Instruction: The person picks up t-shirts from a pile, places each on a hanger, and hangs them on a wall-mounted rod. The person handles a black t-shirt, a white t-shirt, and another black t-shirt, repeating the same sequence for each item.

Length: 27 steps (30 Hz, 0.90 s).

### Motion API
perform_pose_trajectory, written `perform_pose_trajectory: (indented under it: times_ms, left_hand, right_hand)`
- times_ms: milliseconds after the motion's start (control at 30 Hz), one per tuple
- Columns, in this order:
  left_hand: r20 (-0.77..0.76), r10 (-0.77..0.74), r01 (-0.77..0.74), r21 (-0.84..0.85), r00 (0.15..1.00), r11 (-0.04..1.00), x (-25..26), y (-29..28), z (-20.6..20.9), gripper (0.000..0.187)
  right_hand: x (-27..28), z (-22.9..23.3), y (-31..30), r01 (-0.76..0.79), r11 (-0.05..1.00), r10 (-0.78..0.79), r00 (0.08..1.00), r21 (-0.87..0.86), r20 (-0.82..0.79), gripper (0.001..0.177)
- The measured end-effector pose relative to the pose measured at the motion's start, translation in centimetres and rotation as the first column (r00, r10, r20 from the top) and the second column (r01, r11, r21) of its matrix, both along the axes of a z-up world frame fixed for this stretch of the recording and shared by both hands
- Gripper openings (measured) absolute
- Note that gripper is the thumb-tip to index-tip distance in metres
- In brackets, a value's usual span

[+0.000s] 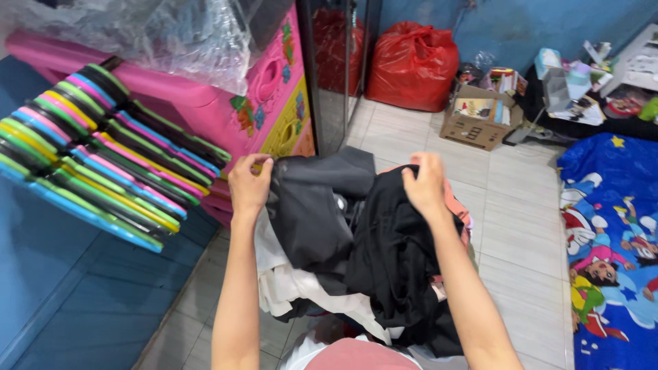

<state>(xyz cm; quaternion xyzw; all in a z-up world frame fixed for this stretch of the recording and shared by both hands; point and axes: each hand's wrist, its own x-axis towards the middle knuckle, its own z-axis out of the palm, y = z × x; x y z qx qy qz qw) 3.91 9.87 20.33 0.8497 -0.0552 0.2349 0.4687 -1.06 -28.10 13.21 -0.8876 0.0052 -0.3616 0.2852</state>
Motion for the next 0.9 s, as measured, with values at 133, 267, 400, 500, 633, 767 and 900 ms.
perform_pose_trajectory:
  times_ms: [133, 267, 400, 500, 633, 767, 900]
  left_hand:
    - [-0.012, -0.006, 0.006, 0.054, 1.000, 0.999, 0.5, 1.1, -3.5, 0.020]
    - [-0.098, -0.148, 0.155, 0.079, 0.984, 0.985, 1.8, 0.6, -7.3, 0.024]
    - [-0.135, -0.167, 0.199, 0.278, 0.977, 0.940, 3.0, -2.1, -9.5, 0.034]
    - [-0.216, -0.146, 0.222, 0.385, 0.965, 0.896, 4.4, -4.7, -10.3, 0.050]
    - [-0.404, -0.031, 0.265, 0.539, 0.914, 0.800, 6.4, -7.6, -10.7, 0.087]
    - [-0.550, 0.036, 0.319, 0.535, 0.835, 0.783, 7.1, -8.9, -11.6, 0.109]
    - [-0.516, 0.041, 0.277, 0.523, 0.856, 0.806, 7.2, -9.0, -14.7, 0.096]
  right_hand:
    - [0.4, -3.4, 4.3, -0.178, 0.958, 0.267, 0.841, 0.226, -0.470, 0.025]
    - [-1.1, -4.4, 8.0, -0.259, 0.926, 0.376, 0.558, 0.276, -0.739, 0.032]
    - [-3.3, -4.1, 11.5, -0.361, 0.894, 0.411, 0.431, 0.264, -0.803, 0.058]
    - [-5.3, -3.8, 13.2, -0.380, 0.918, 0.309, 0.501, 0.115, -0.809, 0.094]
    - [-7.0, -5.6, 15.2, -0.390, 0.921, 0.240, 0.593, -0.013, -0.768, 0.113]
    - [-7.1, -7.9, 15.7, -0.334, 0.942, 0.211, 0.685, -0.044, -0.697, 0.107]
    - [-6.6, -9.5, 15.9, -0.299, 0.954, 0.190, 0.696, -0.039, -0.693, 0.093]
